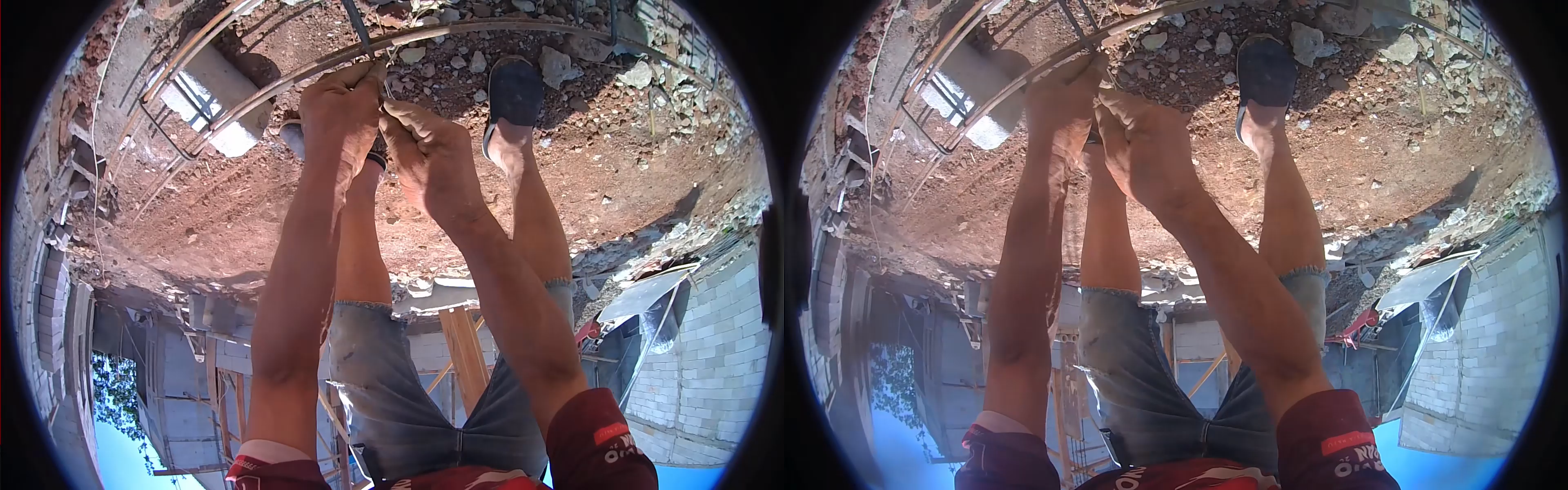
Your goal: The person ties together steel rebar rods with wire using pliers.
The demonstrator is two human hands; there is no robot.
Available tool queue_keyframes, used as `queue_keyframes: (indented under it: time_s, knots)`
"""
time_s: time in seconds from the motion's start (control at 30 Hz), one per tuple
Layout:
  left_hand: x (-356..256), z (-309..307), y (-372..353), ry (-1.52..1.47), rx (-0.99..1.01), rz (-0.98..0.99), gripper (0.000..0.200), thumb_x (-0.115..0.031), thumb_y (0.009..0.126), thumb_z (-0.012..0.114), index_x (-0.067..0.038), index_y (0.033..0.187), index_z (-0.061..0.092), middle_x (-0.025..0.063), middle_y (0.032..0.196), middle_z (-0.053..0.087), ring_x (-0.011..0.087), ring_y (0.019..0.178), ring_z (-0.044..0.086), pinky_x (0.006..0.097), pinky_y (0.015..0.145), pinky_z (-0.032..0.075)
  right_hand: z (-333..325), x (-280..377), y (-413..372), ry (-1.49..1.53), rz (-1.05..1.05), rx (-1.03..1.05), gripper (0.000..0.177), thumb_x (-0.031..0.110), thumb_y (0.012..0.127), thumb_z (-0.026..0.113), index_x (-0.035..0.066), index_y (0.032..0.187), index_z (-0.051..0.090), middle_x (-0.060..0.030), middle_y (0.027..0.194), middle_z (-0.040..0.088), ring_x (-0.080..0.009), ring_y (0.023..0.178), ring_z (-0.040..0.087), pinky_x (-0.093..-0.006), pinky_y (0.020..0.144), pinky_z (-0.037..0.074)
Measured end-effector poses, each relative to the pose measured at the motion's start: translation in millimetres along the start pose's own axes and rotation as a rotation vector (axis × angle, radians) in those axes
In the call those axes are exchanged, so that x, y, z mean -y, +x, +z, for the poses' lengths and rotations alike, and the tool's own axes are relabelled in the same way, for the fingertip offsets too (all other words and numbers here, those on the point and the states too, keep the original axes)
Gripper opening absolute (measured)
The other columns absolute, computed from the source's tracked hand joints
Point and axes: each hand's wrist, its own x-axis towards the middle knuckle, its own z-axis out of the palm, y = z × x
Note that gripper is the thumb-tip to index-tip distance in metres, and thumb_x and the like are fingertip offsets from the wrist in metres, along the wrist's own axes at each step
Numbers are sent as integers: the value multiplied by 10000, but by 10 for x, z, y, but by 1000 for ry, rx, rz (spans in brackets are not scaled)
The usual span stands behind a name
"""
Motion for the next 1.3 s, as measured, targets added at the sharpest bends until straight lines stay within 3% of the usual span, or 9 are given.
queue_keyframes:
  time_s: [0.17,0.37,0.5,0.63,0.7,0.9,0.97,1.03,1.3]
  knots:
    - [79,-23,-26,-835,202,-224,217,-97,847,665,61,995,687,93,777,657,139,639,572,258,584,461,1,-15,-108,-375,-275,-80,400,72,750,686,37,1143,622,-142,1014,650,-322,862,630,-374,703,516]
    - [31,26,-111,-491,101,-150,233,-114,886,650,68,1029,673,33,729,609,64,528,470,209,495,400,-20,-49,25,-640,-528,-183,392,129,790,666,27,1158,576,-157,1050,633,-322,959,609,-386,799,495]
    - [58,-38,-121,-390,147,-85,261,-126,889,656,64,1066,672,34,774,625,54,655,528,196,577,411,-122,116,442,-100,108,-141,261,218,894,561,12,1034,641,-133,723,653,-297,662,648,-380,633,513]
    - [166,-89,-32,-176,96,154,251,-145,889,662,39,1058,687,38,816,637,56,770,560,181,670,415,-191,41,720,-616,-125,16,223,181,864,584,5,975,663,-149,697,659,-309,608,644,-393,592,516]
    - [219,-63,8,-228,47,168,239,-145,888,666,37,1040,692,28,812,631,48,709,534,184,616,397,-228,121,688,-902,-691,-106,77,102,871,628,54,919,664,-92,666,605,-253,563,582,-343,528,456]
    - [266,133,-111,-483,-44,-100,211,-117,906,647,36,1045,683,-5,827,614,23,532,445,200,456,330,-403,605,856,-1179,-774,130,137,74,758,678,101,887,639,-114,776,612,-364,705,605,-433,655,512]
    - [393,257,-128,-841,89,-27,444,-207,945,593,20,1317,511,-46,676,474,8,525,370,175,470,307,-440,711,1021,-1270,-1012,78,114,78,771,705,78,862,637,-95,824,636,-309,718,635,-402,639,514]
    - [467,353,-78,-891,83,27,532,-197,952,576,11,1408,398,-65,670,447,12,526,354,182,472,307,-338,981,1091,-1330,-309,318,439,253,835,692,150,1222,512,-137,1073,603,-296,1120,508,-466,1041,305]
    - [508,303,28,-727,100,198,509,-159,967,551,-8,1424,385,-54,711,486,4,579,385,176,484,301,-399,377,1038,-790,-764,56,104,28,803,729,19,876,655,-91,860,689,-163,783,667,-293,673,527]
